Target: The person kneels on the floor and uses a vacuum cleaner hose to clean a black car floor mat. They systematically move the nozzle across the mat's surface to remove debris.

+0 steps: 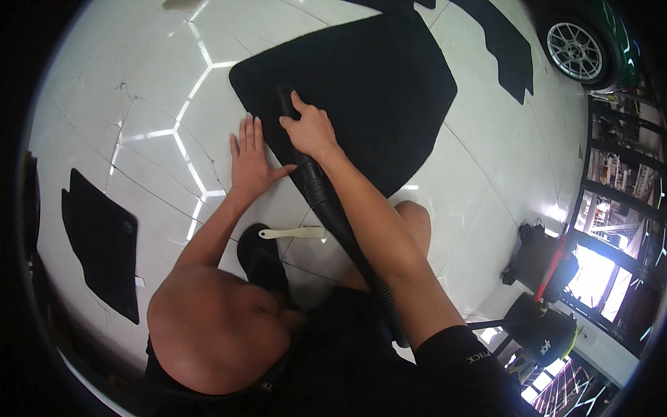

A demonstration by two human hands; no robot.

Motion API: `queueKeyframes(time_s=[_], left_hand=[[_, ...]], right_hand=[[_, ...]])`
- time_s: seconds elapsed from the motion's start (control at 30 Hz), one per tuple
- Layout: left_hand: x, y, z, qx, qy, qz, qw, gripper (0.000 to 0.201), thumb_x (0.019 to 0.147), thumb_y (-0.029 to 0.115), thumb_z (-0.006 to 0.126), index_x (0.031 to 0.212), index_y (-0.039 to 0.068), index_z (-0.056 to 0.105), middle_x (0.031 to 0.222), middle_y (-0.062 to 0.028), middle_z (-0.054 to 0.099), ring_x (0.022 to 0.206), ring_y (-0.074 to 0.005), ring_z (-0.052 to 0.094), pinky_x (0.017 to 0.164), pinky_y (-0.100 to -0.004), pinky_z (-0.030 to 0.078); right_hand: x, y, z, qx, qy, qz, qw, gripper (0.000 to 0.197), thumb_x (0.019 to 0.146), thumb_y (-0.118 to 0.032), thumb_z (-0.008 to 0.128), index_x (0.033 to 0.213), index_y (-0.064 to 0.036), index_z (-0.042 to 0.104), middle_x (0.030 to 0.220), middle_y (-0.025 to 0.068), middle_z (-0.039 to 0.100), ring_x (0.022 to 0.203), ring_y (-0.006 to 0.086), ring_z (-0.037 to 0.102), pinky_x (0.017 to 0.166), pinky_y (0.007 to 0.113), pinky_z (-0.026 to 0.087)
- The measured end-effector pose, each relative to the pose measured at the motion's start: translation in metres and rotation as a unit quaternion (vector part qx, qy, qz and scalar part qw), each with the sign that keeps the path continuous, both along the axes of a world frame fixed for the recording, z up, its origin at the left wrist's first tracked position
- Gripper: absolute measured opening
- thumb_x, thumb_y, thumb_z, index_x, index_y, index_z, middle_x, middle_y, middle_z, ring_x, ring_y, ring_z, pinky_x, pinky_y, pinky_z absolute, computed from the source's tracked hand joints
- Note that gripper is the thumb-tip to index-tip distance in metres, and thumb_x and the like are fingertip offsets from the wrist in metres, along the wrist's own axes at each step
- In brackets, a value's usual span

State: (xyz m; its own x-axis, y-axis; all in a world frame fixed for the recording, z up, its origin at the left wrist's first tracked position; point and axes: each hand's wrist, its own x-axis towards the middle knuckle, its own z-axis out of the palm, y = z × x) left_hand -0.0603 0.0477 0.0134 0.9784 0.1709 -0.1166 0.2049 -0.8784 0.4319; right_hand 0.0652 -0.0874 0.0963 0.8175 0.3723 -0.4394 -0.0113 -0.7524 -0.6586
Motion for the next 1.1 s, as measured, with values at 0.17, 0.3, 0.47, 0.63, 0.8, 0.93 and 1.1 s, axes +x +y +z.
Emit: queueKeyframes(time_s=[0.17, 0.3, 0.47, 0.63, 0.8, 0.93, 1.1], left_hand=[[-0.008, 0.006, -0.007, 0.017, -0.001, -0.004, 1.000, 0.146, 0.074, 0.076, 0.085, 0.172, -0.009, 0.018, 0.181, -0.0271, 0.017, 0.171, -0.0395, 0.012, 0.134, -0.0631, 0.011], [-0.004, 0.006, -0.006, 0.002, -0.004, 0.008, 1.000, 0.146, 0.073, 0.075, 0.086, 0.172, -0.009, 0.018, 0.181, -0.0275, 0.016, 0.171, -0.0399, 0.012, 0.134, -0.0636, 0.011], [-0.004, 0.002, -0.005, 0.003, -0.012, -0.004, 1.000, 0.146, 0.074, 0.077, 0.084, 0.172, -0.009, 0.019, 0.181, -0.0285, 0.017, 0.170, -0.0406, 0.013, 0.134, -0.0650, 0.012], [-0.015, 0.012, -0.014, 0.006, -0.017, 0.005, 1.000, 0.147, 0.074, 0.080, 0.083, 0.171, -0.010, 0.019, 0.180, -0.0296, 0.018, 0.170, -0.0422, 0.014, 0.133, -0.0659, 0.012], [-0.005, 0.000, -0.004, -0.014, -0.026, -0.003, 1.000, 0.146, 0.075, 0.073, 0.087, 0.172, -0.009, 0.015, 0.180, -0.0301, 0.016, 0.170, -0.0435, 0.012, 0.134, -0.0659, 0.012], [-0.014, 0.003, -0.023, 0.101, -0.012, -0.024, 0.995, 0.146, 0.074, 0.073, 0.087, 0.171, -0.010, 0.016, 0.180, -0.0305, 0.018, 0.170, -0.0444, 0.013, 0.133, -0.0670, 0.011], [-0.008, 0.008, 0.001, -0.001, -0.016, -0.006, 1.000, 0.144, 0.077, 0.074, 0.086, 0.171, -0.010, 0.017, 0.180, -0.0294, 0.019, 0.169, -0.0433, 0.015, 0.133, -0.0675, 0.014]], right_hand=[[-0.046, -0.025, 0.000, -0.041, 0.019, 0.135, 0.990, 0.081, 0.094, -0.031, 0.072, 0.166, -0.0048, 0.047, 0.128, 0.0361, 0.072, 0.124, 0.0493, 0.070, 0.112, 0.049, 0.053], [-0.020, -0.031, -0.001, 0.018, 0.022, 0.118, 0.993, 0.078, 0.093, -0.030, 0.073, 0.164, -0.0058, 0.051, 0.138, 0.0337, 0.069, 0.130, 0.0498, 0.066, 0.115, 0.048, 0.052], [0.009, -0.031, -0.016, 0.117, 0.059, -0.097, 0.987, 0.076, 0.096, -0.029, 0.074, 0.161, 0.0021, 0.049, 0.146, 0.0327, 0.065, 0.133, 0.0423, 0.069, 0.112, 0.040, 0.054], [-0.051, -0.057, -0.013, 0.100, 0.115, 0.088, 0.984, 0.074, 0.098, -0.028, 0.075, 0.163, -0.0005, 0.050, 0.155, 0.0294, 0.062, 0.148, 0.0383, 0.059, 0.125, 0.038, 0.042], [-0.002, -0.111, -0.014, 0.146, 0.095, -0.261, 0.950, 0.069, 0.101, -0.023, 0.073, 0.161, 0.0043, 0.050, 0.156, 0.0286, 0.060, 0.147, 0.0343, 0.060, 0.122, 0.038, 0.046], [-0.063, -0.041, -0.034, 0.073, 0.027, -0.039, 0.996, 0.077, 0.096, -0.036, 0.075, 0.163, -0.0064, 0.052, 0.155, 0.0320, 0.058, 0.148, 0.0448, 0.056, 0.126, 0.043, 0.041], [-0.029, -0.047, -0.030, 0.108, -0.034, -0.048, 0.992, 0.077, 0.093, -0.033, 0.078, 0.160, -0.0030, 0.055, 0.154, 0.0323, 0.060, 0.143, 0.0425, 0.061, 0.121, 0.043, 0.048]])
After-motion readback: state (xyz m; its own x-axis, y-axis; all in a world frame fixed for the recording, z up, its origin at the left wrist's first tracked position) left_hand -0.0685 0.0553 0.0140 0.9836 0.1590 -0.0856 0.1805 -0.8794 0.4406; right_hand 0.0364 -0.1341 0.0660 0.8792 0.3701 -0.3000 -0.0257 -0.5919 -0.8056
